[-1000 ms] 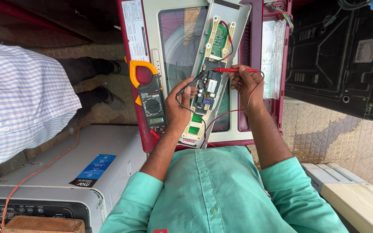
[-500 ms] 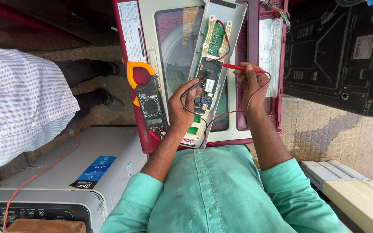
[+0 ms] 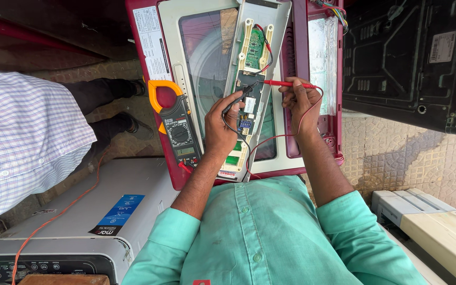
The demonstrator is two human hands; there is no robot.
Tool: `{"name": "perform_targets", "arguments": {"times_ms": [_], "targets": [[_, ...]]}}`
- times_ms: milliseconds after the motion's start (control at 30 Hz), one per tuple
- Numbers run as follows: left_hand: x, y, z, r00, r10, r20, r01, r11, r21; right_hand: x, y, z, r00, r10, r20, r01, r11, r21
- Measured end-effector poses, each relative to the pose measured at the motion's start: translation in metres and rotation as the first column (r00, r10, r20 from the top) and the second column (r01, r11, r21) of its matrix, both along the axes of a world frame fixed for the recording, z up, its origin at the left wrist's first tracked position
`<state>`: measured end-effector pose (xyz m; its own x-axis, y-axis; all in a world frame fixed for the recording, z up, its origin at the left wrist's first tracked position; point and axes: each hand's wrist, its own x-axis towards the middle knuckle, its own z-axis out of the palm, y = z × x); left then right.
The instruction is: The person tests a washing machine control board resting on the open machine using a multimeter. They touch the red and black probes to various points on the board, reposition the board and probes, adjust the multimeter, and continue probing different components across the panel.
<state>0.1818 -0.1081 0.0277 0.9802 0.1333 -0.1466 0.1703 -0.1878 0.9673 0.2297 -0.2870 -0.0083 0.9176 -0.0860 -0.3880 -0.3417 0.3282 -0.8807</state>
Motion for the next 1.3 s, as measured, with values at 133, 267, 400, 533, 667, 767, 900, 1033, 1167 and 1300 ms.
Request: {"name": "perform_targets", "arguments": {"times_ms": [133,267,400,533,667,767,900,1033,1167,1300], "targets": [[0.0003,0.0008,-0.0003,1.0,-0.011,-0.026,0.012,1.0,0.006,0.0011,-0.0012,0.0004,0.999,0.008,-0.039,-0.008,1.0,-0.004],[0.0005,0.0005,0.0004,1.0,-0.012,-0.026,0.012,1.0,-0.004,0.0016,-0.0007,0.0016,0.999,0.004,-0.044,-0.005,1.0,-0.003],[-0.0006,0.0007,0.0007,1.0,-0.012,-0.023,0.012,1.0,-0.007,0.0019,-0.0003,0.0017,0.999,0.008,-0.046,-0.008,1.0,-0.011],[-0.0014,0.0012,0.0006,1.0,-0.013,-0.023,0.013,1.0,0.009,0.0024,-0.0004,0.0016,0.998,0.012,-0.056,-0.012,1.0,-0.006],[-0.001,0.0014,0.0006,1.0,-0.009,-0.021,0.009,1.0,0.004,0.0032,0.0001,0.0016,0.999,0.018,-0.042,-0.018,1.0,0.007],[-0.0014,0.0014,0.0008,1.0,-0.01,-0.021,0.01,1.0,0.008,0.0035,-0.0003,0.0016,0.999,0.023,-0.04,-0.023,1.0,0.002],[-0.0019,0.0009,0.0006,1.0,-0.01,-0.024,0.01,1.0,0.011,0.0037,-0.0004,0.0012,0.999,0.024,-0.035,-0.024,1.0,0.005],[-0.0016,0.0013,0.0003,1.0,-0.012,-0.026,0.013,1.0,0.018,0.0037,-0.0003,0.0011,0.999,0.025,-0.03,-0.025,1.0,0.012],[-0.0015,0.0016,0.0002,0.999,-0.019,-0.036,0.02,1.0,0.012,0.0037,-0.0005,0.0014,0.999,0.025,-0.032,-0.025,1.0,0.004],[-0.0024,0.0017,0.0004,0.998,-0.02,-0.054,0.021,1.0,0.014,0.0032,-0.0002,0.0015,0.999,0.024,-0.034,-0.024,1.0,-0.001]]}}
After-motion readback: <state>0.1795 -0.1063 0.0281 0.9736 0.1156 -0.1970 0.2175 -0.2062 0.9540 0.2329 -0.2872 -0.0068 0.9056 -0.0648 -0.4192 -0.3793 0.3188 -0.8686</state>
